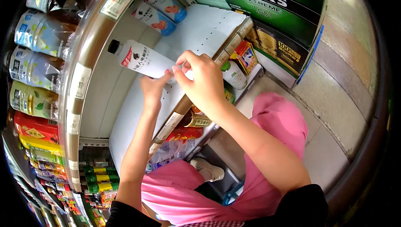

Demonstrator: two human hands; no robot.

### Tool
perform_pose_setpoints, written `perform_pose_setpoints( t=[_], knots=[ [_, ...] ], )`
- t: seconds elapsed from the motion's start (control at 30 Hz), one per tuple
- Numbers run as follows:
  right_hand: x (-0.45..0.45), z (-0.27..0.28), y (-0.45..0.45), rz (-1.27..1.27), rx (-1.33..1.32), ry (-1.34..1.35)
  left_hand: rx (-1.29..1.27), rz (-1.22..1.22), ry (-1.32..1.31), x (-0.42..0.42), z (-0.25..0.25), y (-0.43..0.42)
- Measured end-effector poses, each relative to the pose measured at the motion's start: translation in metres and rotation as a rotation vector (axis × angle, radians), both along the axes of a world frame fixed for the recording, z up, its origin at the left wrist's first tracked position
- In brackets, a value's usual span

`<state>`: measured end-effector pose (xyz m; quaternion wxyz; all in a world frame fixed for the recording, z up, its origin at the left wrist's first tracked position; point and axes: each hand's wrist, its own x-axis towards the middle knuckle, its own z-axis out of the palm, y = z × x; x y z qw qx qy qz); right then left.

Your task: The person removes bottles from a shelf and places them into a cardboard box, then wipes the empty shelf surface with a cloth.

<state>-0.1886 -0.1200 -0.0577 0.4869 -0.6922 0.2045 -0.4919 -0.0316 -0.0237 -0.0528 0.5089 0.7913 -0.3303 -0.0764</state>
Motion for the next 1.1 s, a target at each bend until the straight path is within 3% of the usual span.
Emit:
perform_pose_setpoints(
  t=[0.23, 0.47, 0.7, 0.9, 1.0, 1.1],
  knots=[
    [0.006, -0.006, 0.008, 0.045, -0.014, -0.029, -0.025, 0.041, 0.037, -0.032, 0.017, 0.018],
    [0.006, -0.007, 0.008, 0.053, -0.003, 0.005, -0.410, 0.001, -0.101, -0.031, 0.069, 0.007],
    [0.001, -0.005, 0.010, 0.176, 0.103, 0.019, -0.432, 0.012, -0.157, -0.024, 0.082, 0.004],
    [-0.027, 0.006, 0.028, 0.948, 1.011, 0.014, -0.274, 0.150, -0.401, -0.053, 0.088, 0.033],
    [-0.020, 0.004, 0.051, 1.107, 1.310, -0.184, -0.162, 0.189, -0.712, -0.082, 0.095, 0.048],
    [-0.019, 0.003, 0.060, 1.184, 1.422, -0.308, -0.065, 0.216, -0.822, -0.105, 0.094, 0.064]
  ],
)
